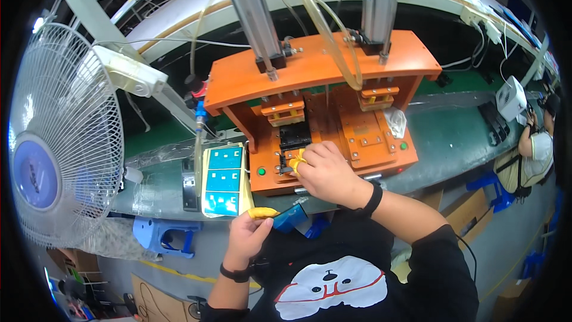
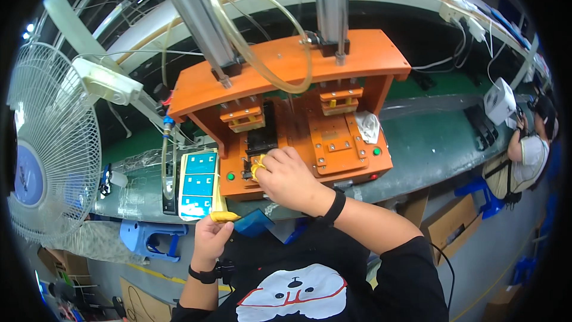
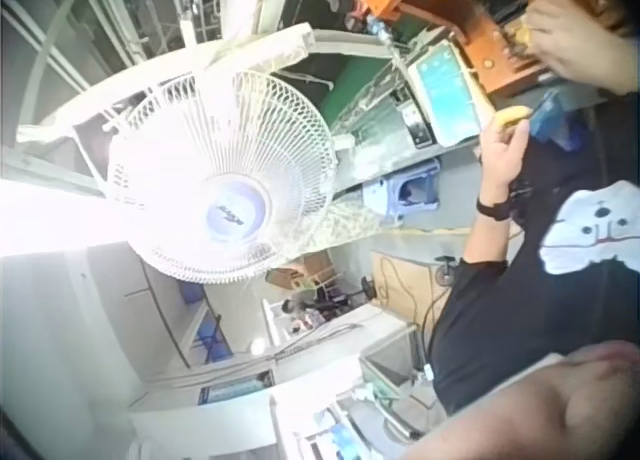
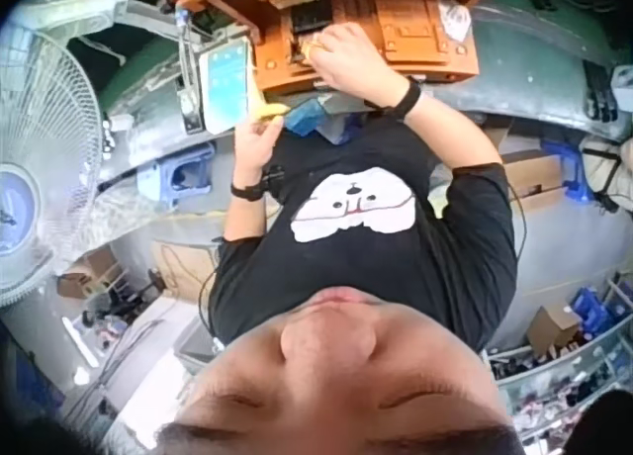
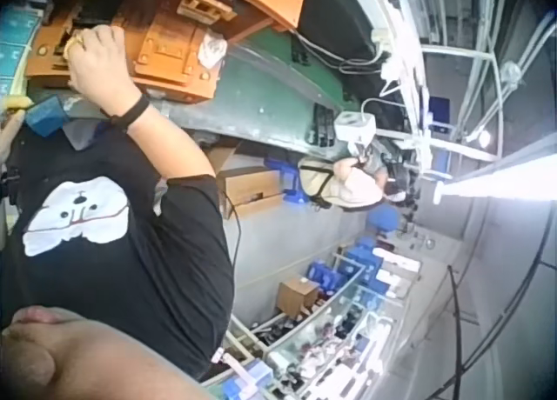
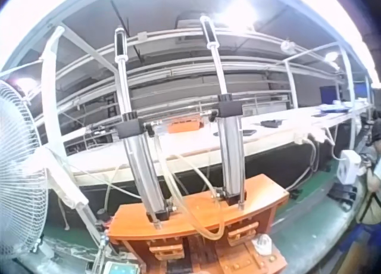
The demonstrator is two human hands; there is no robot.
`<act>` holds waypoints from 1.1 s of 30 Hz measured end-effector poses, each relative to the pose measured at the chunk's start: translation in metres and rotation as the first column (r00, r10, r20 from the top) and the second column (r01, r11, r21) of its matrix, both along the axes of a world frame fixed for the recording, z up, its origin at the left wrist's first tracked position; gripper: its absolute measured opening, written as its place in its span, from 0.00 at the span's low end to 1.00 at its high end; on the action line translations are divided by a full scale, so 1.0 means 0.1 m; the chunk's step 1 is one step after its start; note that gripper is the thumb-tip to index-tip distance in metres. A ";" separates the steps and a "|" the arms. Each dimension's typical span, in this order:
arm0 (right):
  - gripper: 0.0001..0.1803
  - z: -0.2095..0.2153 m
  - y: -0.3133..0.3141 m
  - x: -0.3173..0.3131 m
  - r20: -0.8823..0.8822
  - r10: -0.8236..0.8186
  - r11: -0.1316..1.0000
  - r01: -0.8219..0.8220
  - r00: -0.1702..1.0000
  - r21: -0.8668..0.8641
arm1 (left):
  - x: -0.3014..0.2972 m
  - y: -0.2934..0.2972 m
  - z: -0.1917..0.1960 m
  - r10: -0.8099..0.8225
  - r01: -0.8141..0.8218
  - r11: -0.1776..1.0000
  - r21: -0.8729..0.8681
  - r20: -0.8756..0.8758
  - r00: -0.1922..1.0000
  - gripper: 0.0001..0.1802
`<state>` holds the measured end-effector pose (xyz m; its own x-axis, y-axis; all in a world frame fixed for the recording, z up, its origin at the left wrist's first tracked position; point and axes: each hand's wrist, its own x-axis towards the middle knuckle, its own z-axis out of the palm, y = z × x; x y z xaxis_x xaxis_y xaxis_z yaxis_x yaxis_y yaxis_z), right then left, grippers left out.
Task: The person operates an orange press machine, repeatedly placing small blue rectangular items into the press, activating the mechanism, and removing the processed items. The person handles the items one at a time and places them into a tray.
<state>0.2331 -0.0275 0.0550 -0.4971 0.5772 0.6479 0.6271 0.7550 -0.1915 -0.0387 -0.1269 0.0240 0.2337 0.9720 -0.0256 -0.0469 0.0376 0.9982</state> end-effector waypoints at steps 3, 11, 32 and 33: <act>0.10 0.03 0.13 0.10 0.015 0.092 0.988 -0.094 0.996 0.126 | -0.05 0.14 0.07 -0.022 0.023 0.999 0.042 -0.034 0.999 0.13; 0.06 0.23 -0.68 1.10 -0.773 -0.237 0.965 0.238 0.588 -0.115 | 0.18 1.45 0.37 0.047 0.172 0.909 0.379 -0.505 0.862 0.16; 0.12 -2.01 -1.54 3.54 -0.711 -0.309 0.901 0.046 -0.631 -0.431 | 0.49 2.85 -0.19 0.238 0.287 0.845 0.451 -0.798 0.554 0.27; 0.11 -2.05 -1.47 3.52 -0.710 -0.310 0.907 0.029 -0.633 -0.421 | 0.48 2.84 -0.18 0.228 0.282 0.851 0.443 -0.796 0.560 0.27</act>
